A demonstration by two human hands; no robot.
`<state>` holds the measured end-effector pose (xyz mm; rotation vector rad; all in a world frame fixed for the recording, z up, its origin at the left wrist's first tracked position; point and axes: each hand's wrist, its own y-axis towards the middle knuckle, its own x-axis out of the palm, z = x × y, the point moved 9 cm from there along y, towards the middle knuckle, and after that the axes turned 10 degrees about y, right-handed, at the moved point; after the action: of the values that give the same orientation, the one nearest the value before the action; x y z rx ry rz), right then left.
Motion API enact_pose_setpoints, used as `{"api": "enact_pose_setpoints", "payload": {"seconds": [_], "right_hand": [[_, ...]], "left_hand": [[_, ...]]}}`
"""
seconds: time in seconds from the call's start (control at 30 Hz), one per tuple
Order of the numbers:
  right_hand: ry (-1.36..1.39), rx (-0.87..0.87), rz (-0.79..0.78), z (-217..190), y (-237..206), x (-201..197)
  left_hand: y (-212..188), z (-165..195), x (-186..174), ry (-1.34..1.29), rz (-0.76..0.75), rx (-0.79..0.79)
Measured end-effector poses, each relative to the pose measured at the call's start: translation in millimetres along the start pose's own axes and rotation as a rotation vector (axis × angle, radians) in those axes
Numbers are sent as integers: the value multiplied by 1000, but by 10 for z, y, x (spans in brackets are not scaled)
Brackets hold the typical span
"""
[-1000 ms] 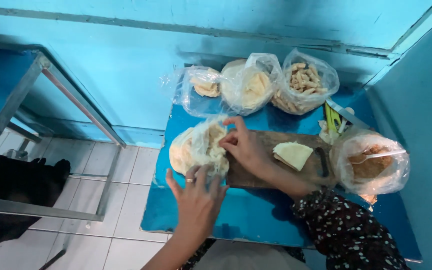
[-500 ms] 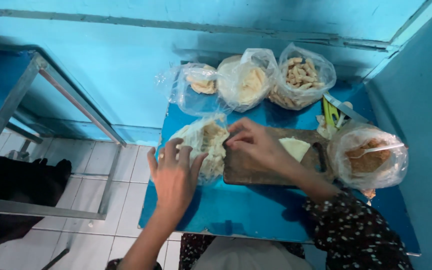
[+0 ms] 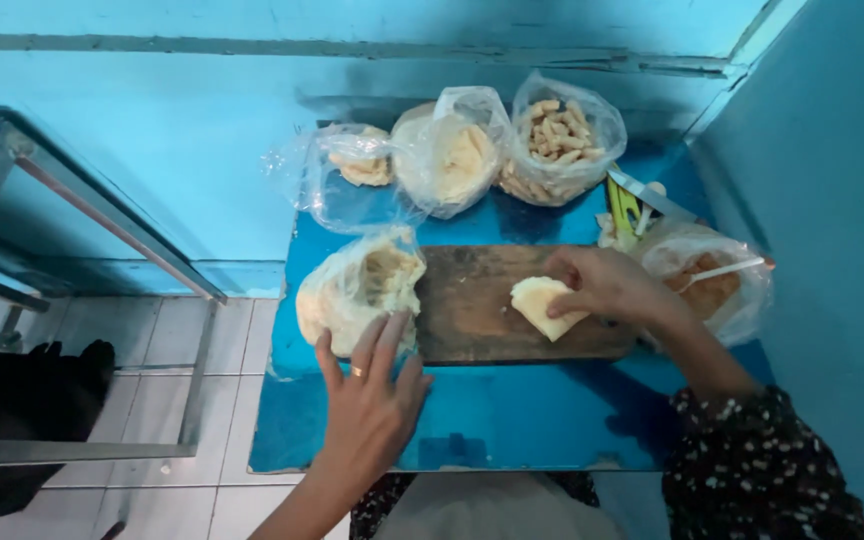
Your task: The person tears small pieces from a thin wafer sheet, folds and presses the pieces on a wooden cutting board, and occasionally reaches into a plastic bowl of brown filling beside the board. Bags of wafer sheets and puffed snack sticks sit on the small blue table around the work area.
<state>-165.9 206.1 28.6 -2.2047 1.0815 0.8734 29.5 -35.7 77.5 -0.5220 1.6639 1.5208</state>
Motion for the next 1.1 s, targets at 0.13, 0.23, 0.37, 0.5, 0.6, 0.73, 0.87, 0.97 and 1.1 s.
{"api": "enact_pose_setpoints", "payload": {"seconds": [0.13, 0.23, 0.37, 0.5, 0.6, 0.73, 0.87, 0.97, 1.1], "right_hand": [[32, -49, -65, -223, -7, 10], [130, -218, 62, -561, -17, 264], [131, -345, 123, -753, 89, 690], [-69, -117, 177, -211, 93, 166], [-304, 218, 352, 280, -264, -561], [-162, 64, 319, 26, -201, -528], [81, -152, 164, -405, 394, 12], [-180, -225, 279, -453, 605, -150], [-469, -399, 589, -590, 582, -440]], "left_hand": [[-86, -75, 92, -11, -60, -83], [-136, -93, 114, -47, -21, -143], [-182, -62, 173, -94, 49, -195], [-375, -157, 119, -95, 131, -275], [-524, -246, 116, -107, 170, -375], [-553, -272, 73, -55, 282, -374], [-491, -303, 208, -78, 148, -418], [-498, -314, 145, -45, 176, -432], [-497, -287, 68, 2, 228, -414]]}}
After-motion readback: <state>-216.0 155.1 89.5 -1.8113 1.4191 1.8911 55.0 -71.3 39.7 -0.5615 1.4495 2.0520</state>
